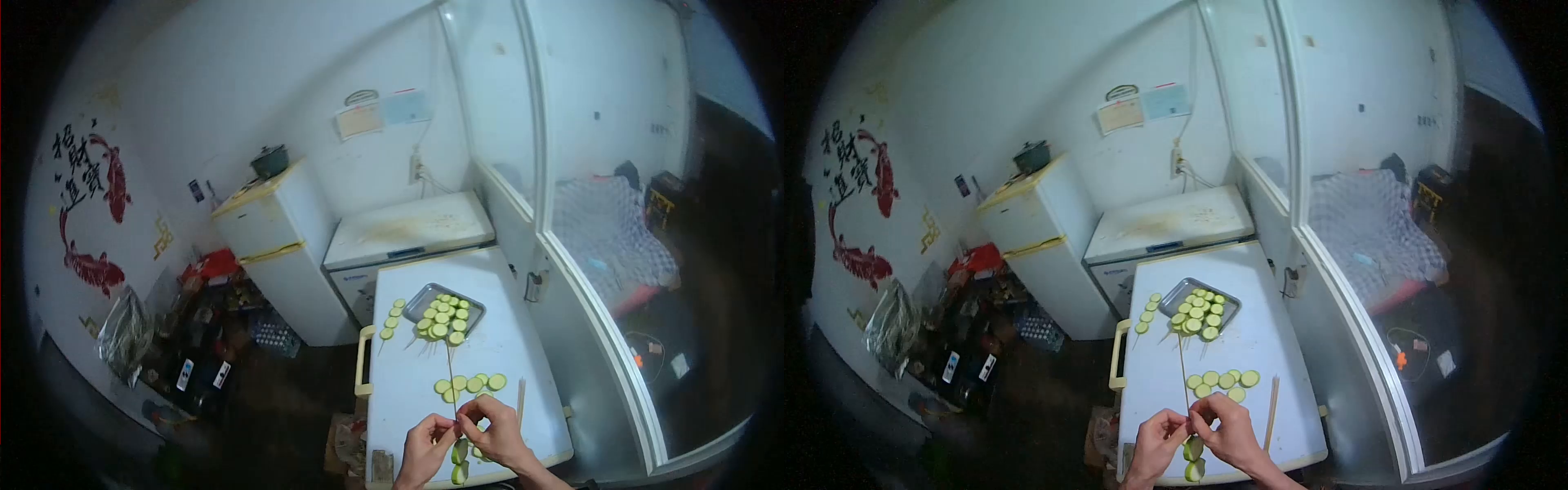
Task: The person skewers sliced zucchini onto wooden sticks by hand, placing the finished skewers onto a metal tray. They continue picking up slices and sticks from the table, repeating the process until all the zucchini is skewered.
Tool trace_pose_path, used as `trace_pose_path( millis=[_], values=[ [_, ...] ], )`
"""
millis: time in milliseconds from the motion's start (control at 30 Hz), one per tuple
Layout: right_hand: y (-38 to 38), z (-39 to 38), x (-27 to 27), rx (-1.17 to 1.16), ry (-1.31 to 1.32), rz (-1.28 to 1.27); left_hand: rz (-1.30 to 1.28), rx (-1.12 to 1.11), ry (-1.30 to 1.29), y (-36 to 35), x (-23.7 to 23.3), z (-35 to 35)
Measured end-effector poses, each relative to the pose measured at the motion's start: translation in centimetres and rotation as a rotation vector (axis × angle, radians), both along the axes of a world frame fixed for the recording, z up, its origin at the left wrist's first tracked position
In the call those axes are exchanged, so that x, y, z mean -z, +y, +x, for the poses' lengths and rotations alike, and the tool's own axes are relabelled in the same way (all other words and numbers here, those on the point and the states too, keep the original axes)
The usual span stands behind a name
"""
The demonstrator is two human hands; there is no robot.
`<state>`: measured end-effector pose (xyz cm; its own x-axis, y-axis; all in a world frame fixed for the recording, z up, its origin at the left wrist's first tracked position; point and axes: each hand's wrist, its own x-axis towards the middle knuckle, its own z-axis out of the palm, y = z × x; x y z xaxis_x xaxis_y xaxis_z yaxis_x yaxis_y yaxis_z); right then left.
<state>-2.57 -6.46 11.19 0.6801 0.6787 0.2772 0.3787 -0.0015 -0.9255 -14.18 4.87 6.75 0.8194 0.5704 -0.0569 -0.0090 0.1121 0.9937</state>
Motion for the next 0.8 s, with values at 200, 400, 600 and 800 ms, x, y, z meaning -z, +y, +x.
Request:
trace_pose_path(
  millis=[200, 400, 600, 800],
  values=[
    [5.4, -2.8, 0.2, -0.087, -0.09, 0.034, 0.055, -0.036, 0.046, 3.9, -0.6, -3.7],
    [10.3, -5.6, 0.5, -0.224, -0.065, 0.016, 0.001, -0.13, -0.071, 7.8, 0.1, -7.5],
    [15.2, -7.9, 0.6, -0.238, 0.318, 0.016, -0.251, -0.192, -0.16, 11.7, -1.5, -12.5],
    [21.6, -10.2, 4.1, -0.654, -0.035, -0.106, -0.318, -0.222, -0.141, 14.3, -2.3, -17.4]
  ],
)
